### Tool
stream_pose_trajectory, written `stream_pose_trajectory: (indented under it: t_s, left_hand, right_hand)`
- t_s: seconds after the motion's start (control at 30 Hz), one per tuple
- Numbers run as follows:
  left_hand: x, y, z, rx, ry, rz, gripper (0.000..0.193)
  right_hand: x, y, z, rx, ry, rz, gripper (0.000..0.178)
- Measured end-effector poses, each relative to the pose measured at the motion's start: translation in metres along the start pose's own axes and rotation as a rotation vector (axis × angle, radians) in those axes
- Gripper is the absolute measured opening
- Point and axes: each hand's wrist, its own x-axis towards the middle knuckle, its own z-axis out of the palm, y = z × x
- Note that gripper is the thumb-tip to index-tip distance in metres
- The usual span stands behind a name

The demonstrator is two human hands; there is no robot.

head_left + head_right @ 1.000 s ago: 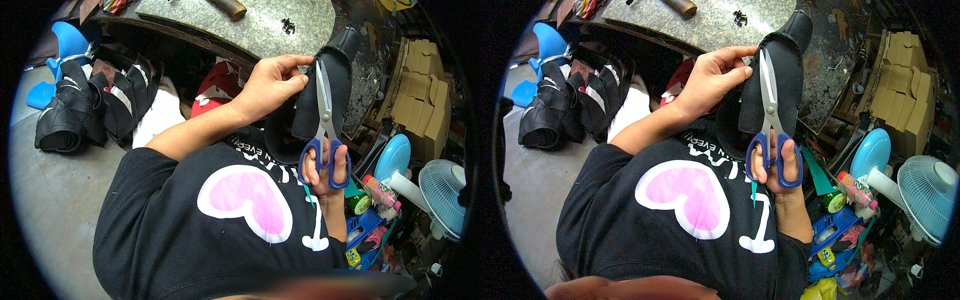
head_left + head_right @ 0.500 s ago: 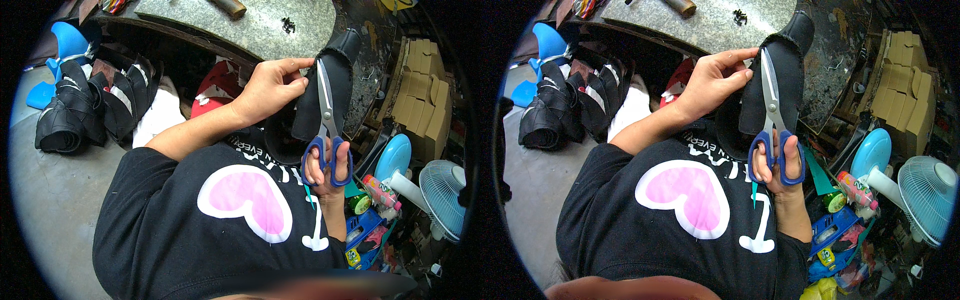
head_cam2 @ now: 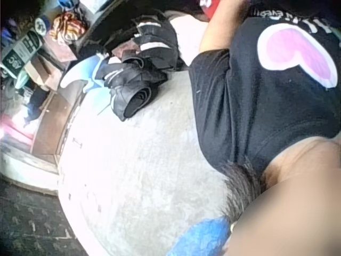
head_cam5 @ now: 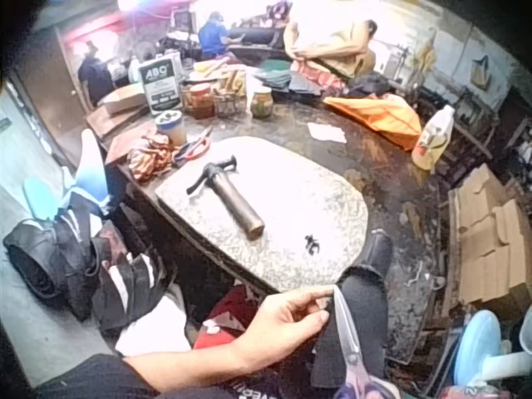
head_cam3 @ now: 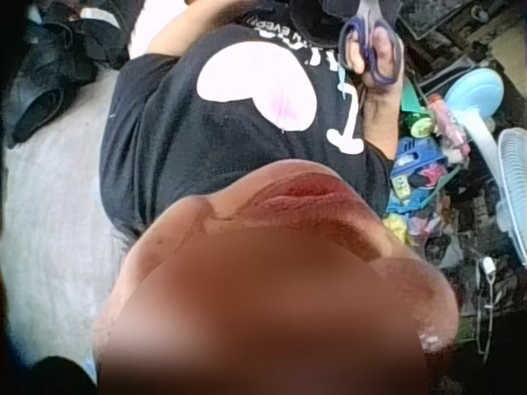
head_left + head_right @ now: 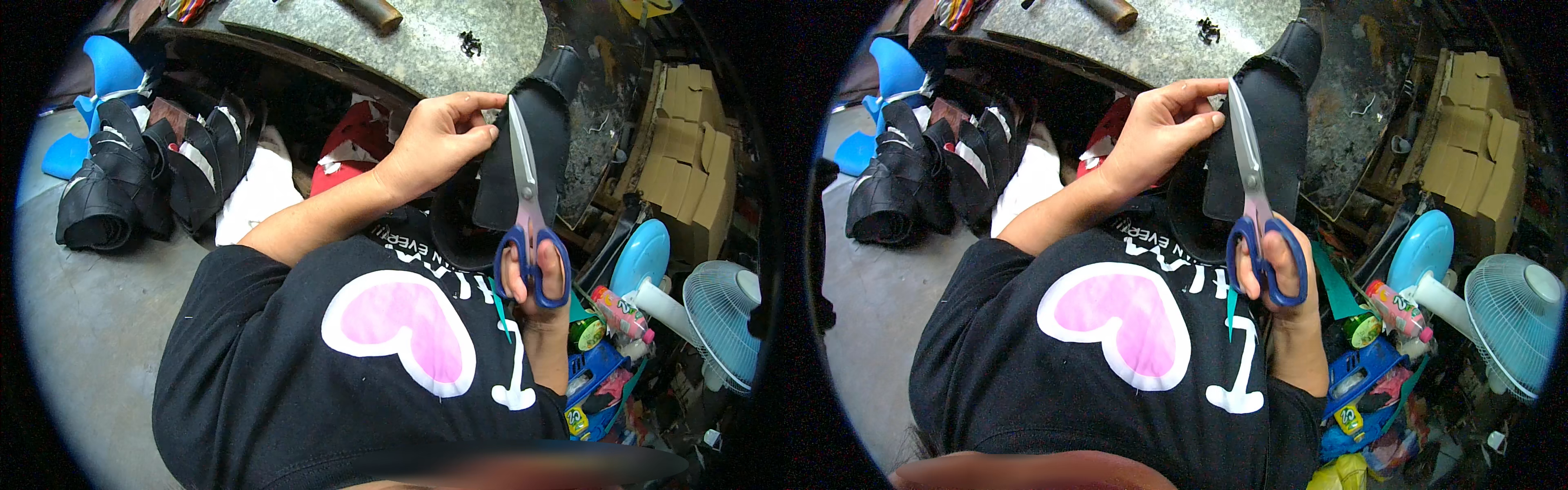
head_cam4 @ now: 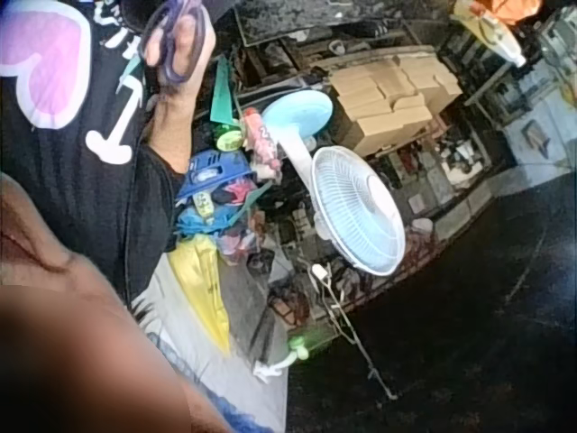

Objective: The person uses scissors to trim the edges of a black leather shoe upper. They repeatedly reposition the piece and cut along the seam line, removing small excess sections throughout the clip.

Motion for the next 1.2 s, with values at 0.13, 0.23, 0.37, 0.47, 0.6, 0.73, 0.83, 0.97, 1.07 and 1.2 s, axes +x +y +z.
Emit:
stream_pose_trajectory:
  t_s: [0.13,0.23,0.37,0.47,0.6,0.73,0.83,0.97,1.07,1.2]
  left_hand:
    - [0.005,0.004,-0.006,0.039,0.008,-0.061,0.036]
    - [0.004,0.010,-0.003,0.021,-0.030,-0.097,0.034]
    - [0.008,0.023,0.000,-0.064,-0.066,-0.073,0.032]
    - [0.017,0.035,-0.012,-0.275,-0.130,-0.196,0.028]
    - [0.025,0.044,-0.030,-0.270,-0.127,-0.165,0.027]
    - [0.031,0.041,-0.035,0.008,0.081,0.060,0.020]
    - [0.034,0.038,-0.040,0.213,0.162,0.135,0.015]
    - [0.036,0.033,-0.037,0.416,0.141,0.207,0.012]
    - [0.038,0.033,-0.032,0.425,0.158,0.180,0.013]
    - [0.038,0.035,-0.022,0.316,0.120,0.177,0.014]
  right_hand:
    - [0.005,-0.033,-0.012,-0.379,0.239,-0.421,0.064]
    - [0.033,-0.052,-0.026,-0.588,0.361,-0.587,0.043]
    - [0.072,-0.049,-0.033,-0.723,0.450,-0.496,0.030]
    - [0.097,-0.052,-0.036,-0.227,0.238,-0.427,0.036]
    - [0.124,-0.050,-0.038,-0.200,0.193,-0.296,0.027]
    - [0.132,-0.058,-0.066,-0.706,0.421,-0.379,0.039]
    - [0.135,-0.067,-0.099,-1.220,0.774,-0.200,0.038]
    - [0.139,-0.080,-0.109,-1.156,0.674,-0.294,0.032]
    - [0.123,-0.092,-0.068,-1.252,0.729,-0.627,0.033]
    - [0.084,-0.080,0.013,-1.292,0.083,-0.864,0.093]
